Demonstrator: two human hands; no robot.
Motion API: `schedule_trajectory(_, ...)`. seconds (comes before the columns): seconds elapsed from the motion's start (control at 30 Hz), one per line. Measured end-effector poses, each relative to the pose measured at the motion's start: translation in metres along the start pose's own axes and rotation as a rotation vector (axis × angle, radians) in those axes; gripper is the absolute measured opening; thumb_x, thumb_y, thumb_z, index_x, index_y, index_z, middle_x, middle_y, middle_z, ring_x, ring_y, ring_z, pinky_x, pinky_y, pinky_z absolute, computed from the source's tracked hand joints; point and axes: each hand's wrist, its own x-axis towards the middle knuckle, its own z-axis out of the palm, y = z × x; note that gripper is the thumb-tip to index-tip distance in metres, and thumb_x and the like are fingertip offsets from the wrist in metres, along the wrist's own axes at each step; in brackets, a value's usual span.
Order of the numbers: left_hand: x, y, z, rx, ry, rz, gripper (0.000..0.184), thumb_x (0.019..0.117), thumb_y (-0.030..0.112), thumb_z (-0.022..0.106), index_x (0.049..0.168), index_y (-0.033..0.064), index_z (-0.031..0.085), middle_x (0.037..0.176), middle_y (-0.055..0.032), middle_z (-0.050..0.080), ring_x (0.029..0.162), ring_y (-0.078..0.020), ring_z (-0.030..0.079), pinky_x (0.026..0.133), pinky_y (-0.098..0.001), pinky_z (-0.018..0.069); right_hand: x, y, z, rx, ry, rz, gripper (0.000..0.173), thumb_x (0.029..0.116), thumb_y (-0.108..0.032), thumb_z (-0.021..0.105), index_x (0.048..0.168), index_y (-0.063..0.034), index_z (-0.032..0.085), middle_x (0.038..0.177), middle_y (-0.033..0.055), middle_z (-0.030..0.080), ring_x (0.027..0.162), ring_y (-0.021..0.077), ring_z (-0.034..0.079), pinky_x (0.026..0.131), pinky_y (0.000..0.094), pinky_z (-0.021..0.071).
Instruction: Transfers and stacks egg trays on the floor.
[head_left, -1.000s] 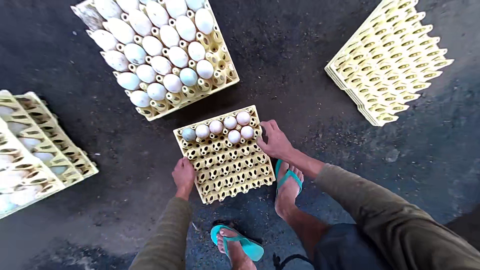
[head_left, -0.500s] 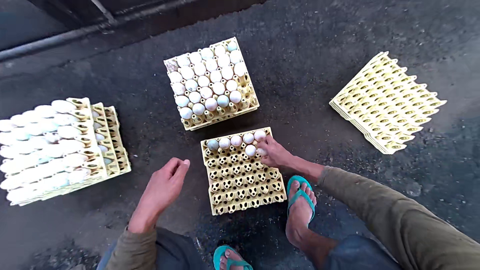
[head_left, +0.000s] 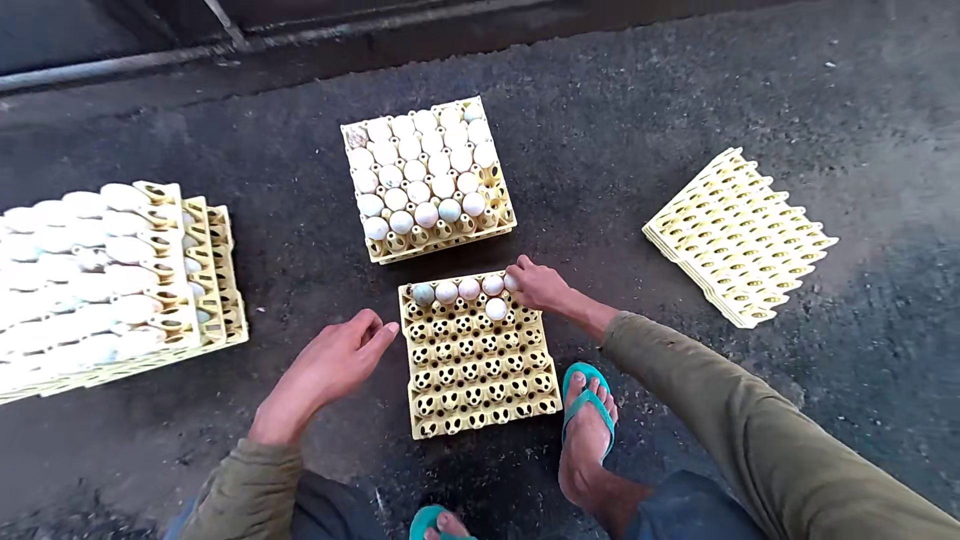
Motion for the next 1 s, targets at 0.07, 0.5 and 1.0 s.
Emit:
schedule_trajectory(0.07, 0.0, -0.005, -0.001, -0.003, 0.006, -0.001, 0.045, 0.1079, 0.048, 0.042, 0.117, 0.0086, 0.063, 0.09, -0.0129, 0.064, 0.085, -0.0297, 0.063, 0.077, -0.0562, 0.049, -0.005, 0.007, -0.008, 0.059, 0.019, -0.024, 0.051, 0.0933, -0.025, 0.071, 0.139, -0.0085, 0.057, 0.138, 0.0222, 0.054, 0.101, 0.0409, 0.068, 0.083, 0.0602, 0.0568)
schedule_trajectory(0.5, -0.013, -0.042, -0.006, -0.036, 0.033, -0.074, 0.046, 0.1074, 0.047, 0.044, 0.116, 0.0067, 0.063, 0.086, -0.0134, 0.062, 0.078, -0.0299, 0.062, 0.072, -0.0556, 0.0482, 0.114, -0.027, -0.143, 0.232, 0.353, 0.103, 0.058, 0.0919, -0.027, 0.071, 0.144, -0.0073, 0.053, 0.142, 0.0267, 0.048, 0.108, 0.0392, 0.067, 0.09, 0.0547, 0.0571)
schedule_trajectory(1.0, -0.008, -0.044, -0.006, -0.005, 0.036, 0.002, 0.044, 0.1075, 0.047, 0.043, 0.114, 0.0087, 0.064, 0.085, -0.0121, 0.062, 0.077, -0.0289, 0.061, 0.07, -0.0566, 0.0474, 0.073, -0.015, -0.09, 0.166, 0.682, -0.091, 0.052, 0.0991, -0.037, 0.058, 0.138, -0.0039, 0.057, 0.13, 0.0214, 0.058, 0.124, 0.0405, 0.054, 0.093, 0.0578, 0.0467)
